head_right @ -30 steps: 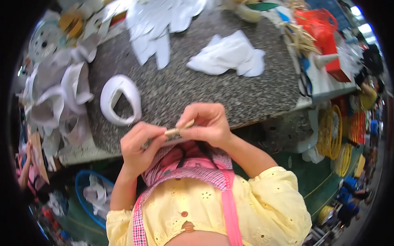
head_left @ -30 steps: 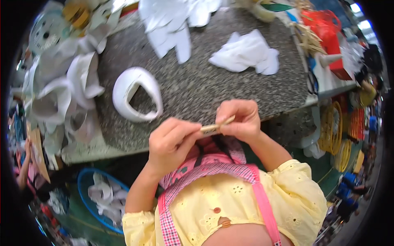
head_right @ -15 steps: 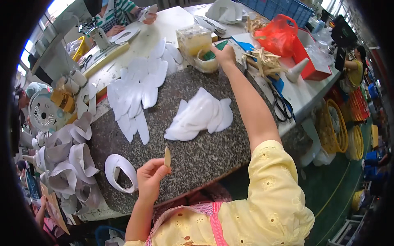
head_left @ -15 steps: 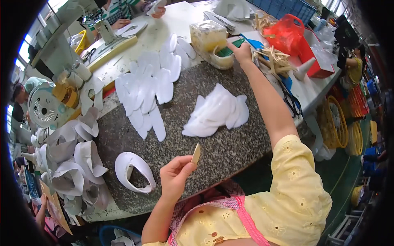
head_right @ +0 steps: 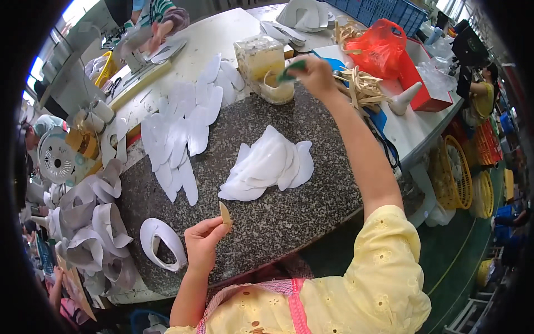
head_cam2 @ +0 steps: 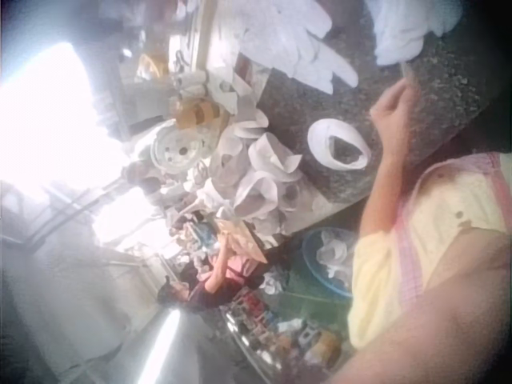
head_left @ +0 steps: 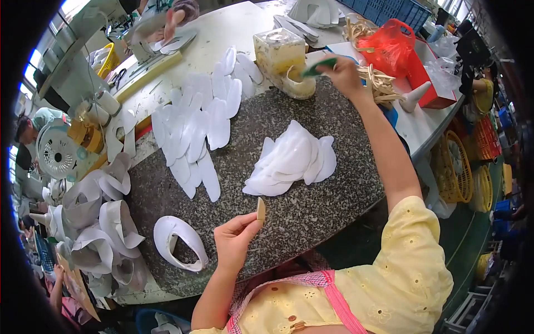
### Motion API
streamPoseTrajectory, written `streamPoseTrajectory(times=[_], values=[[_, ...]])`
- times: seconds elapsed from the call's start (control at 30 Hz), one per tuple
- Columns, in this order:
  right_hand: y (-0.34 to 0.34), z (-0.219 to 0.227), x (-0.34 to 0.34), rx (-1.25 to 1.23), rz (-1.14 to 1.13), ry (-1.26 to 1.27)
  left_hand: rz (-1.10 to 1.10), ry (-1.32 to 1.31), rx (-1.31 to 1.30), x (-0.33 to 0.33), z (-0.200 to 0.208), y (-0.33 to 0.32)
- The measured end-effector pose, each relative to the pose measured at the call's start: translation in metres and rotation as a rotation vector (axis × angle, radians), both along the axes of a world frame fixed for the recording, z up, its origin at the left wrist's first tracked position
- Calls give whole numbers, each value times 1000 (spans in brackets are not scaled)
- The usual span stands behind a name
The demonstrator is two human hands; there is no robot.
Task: The person assembles shoe components by folding and shaping shoe uppers by hand, applying adhesive to inserts with a handheld applicator, and attaching the inserts onto the shoe pieces.
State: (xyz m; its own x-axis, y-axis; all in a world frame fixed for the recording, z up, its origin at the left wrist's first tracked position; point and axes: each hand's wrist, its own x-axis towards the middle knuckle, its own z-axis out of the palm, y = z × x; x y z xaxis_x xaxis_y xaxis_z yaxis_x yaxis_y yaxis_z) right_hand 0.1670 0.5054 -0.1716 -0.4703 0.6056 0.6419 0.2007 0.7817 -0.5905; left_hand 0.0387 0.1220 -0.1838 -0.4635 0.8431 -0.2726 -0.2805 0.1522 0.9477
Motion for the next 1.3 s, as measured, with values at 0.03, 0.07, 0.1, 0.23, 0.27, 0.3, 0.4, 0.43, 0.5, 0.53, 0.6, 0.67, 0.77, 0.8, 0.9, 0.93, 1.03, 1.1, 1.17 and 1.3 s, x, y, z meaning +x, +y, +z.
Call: streamPoseTrajectory(times=[0.03,0.07,0.1,0.23,0.27,0.3,0.4,0.43,0.5,0.53,0.6,0.67,0.77,0.8,0.9,0.93,1.03,1.1,1.17,1.3], values=[[-10,3,1,157,68,-136,14,-4,-11,1,0,-1],[-11,5,1,156,74,-137,20,-5,-12,0,0,-1],[-11,6,2,-130,44,21,18,5,-40,-1,1,0],[1,-5,-7,-314,-173,184,61,-31,-27,-7,0,5],[4,-11,-6,-201,-329,79,76,-47,-18,-9,-2,4],[7,-16,1,-175,-366,77,104,-72,-12,-10,-2,5],[-7,-19,15,-163,-391,139,144,-112,-22,-16,-4,0],[-6,-19,25,-150,-402,93,137,-157,-3,-17,-3,1],[-10,-19,37,-171,-425,36,162,-176,9,-20,0,-1],[-11,-18,40,-203,-439,26,161,-196,29,-22,2,0],[-18,-17,47,-208,-423,-10,151,-205,49,-26,8,0],[-44,3,46,-481,-119,310,135,-211,82,-29,10,2],[-102,40,29,-671,154,534,153,-218,128,-33,15,3],[-123,48,22,-760,297,632,165,-212,157,-34,15,4],[-177,56,11,-765,424,533,160,-220,164,-32,18,2],[-192,59,5,-711,481,436,170,-205,170,-31,20,1],[-223,64,-16,-596,560,300,184,-200,173,-24,26,-1],[-231,64,-22,-539,596,260,193,-193,181,-23,25,-5],[-233,63,-26,-505,557,206,154,-159,219,-21,22,-10],[-235,62,-37,-429,510,243,155,-149,217,-17,26,-17]])
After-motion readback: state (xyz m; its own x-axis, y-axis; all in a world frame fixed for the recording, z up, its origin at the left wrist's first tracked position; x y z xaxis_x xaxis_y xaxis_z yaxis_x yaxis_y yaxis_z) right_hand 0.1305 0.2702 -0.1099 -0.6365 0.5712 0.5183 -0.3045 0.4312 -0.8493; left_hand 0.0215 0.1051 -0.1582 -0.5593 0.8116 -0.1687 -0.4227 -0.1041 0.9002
